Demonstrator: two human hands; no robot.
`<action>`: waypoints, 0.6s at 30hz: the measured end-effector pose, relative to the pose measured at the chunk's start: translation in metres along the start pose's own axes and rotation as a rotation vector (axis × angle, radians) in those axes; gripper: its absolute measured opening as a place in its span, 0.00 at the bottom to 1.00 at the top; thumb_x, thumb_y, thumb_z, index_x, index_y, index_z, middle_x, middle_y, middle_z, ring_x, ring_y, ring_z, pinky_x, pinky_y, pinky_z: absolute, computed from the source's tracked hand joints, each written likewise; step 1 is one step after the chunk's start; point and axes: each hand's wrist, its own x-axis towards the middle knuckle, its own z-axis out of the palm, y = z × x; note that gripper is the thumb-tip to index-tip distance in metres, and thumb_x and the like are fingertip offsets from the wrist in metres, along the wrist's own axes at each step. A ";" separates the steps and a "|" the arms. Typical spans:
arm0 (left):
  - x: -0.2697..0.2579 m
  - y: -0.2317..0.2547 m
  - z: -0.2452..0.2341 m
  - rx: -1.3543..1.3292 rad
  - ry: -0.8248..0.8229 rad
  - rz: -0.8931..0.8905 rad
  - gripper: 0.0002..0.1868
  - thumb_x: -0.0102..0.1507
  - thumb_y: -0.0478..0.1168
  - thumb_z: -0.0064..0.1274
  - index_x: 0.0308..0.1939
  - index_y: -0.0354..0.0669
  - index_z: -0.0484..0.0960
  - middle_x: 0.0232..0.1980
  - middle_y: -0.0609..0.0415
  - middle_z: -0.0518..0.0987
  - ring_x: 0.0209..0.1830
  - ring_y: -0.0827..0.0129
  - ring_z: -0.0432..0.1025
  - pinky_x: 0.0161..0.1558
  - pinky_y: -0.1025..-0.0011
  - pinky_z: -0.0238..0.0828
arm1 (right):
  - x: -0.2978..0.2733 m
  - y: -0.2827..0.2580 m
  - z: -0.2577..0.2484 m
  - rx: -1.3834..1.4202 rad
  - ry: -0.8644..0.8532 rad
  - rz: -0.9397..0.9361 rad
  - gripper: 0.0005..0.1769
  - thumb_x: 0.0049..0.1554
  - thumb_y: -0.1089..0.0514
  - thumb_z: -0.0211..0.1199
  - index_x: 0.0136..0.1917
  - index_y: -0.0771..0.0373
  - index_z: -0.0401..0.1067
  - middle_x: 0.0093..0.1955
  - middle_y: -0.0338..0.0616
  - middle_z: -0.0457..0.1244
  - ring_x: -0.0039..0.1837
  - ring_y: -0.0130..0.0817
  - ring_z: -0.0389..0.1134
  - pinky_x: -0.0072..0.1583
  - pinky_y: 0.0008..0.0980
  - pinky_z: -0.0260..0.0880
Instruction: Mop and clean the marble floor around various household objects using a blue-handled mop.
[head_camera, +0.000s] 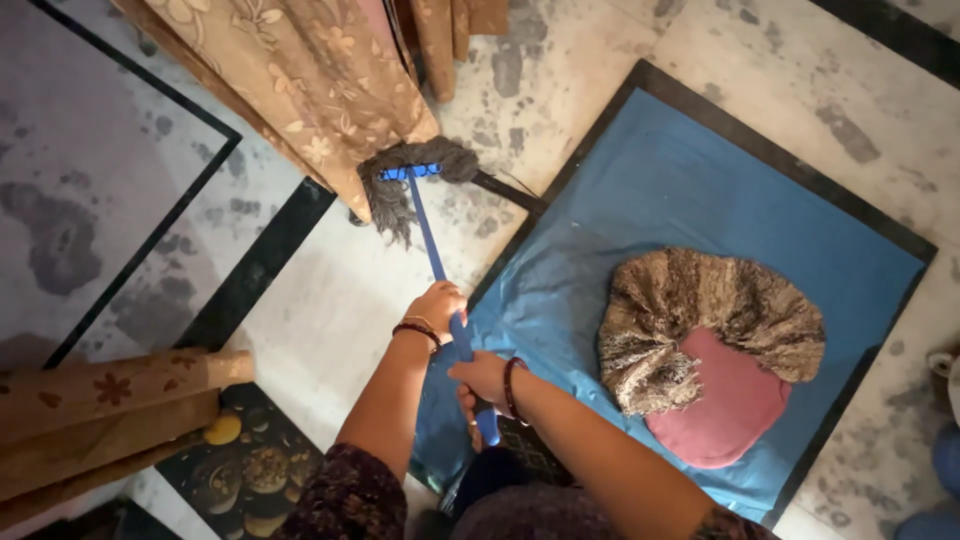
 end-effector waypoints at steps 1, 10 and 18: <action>0.003 -0.001 0.004 -0.001 -0.002 -0.001 0.04 0.46 0.36 0.59 0.23 0.50 0.80 0.39 0.53 0.80 0.56 0.51 0.71 0.53 0.58 0.72 | -0.004 -0.001 -0.002 0.001 -0.001 0.002 0.11 0.60 0.55 0.57 0.43 0.63 0.61 0.27 0.43 0.58 0.27 0.38 0.61 0.31 0.40 0.67; 0.022 0.061 0.111 -0.139 0.190 0.252 0.10 0.40 0.35 0.62 0.21 0.52 0.78 0.33 0.53 0.77 0.48 0.54 0.72 0.65 0.55 0.65 | -0.094 0.068 -0.053 0.587 0.132 0.016 0.21 0.59 0.54 0.63 0.30 0.56 0.58 0.25 0.35 0.53 0.26 0.26 0.52 0.30 0.29 0.54; 0.018 0.177 0.135 -0.249 0.013 0.289 0.09 0.40 0.39 0.63 0.23 0.50 0.80 0.34 0.49 0.79 0.50 0.50 0.71 0.58 0.57 0.65 | -0.198 0.119 -0.075 0.604 0.207 0.022 0.24 0.60 0.50 0.63 0.29 0.56 0.57 0.23 0.35 0.50 0.25 0.27 0.50 0.30 0.29 0.51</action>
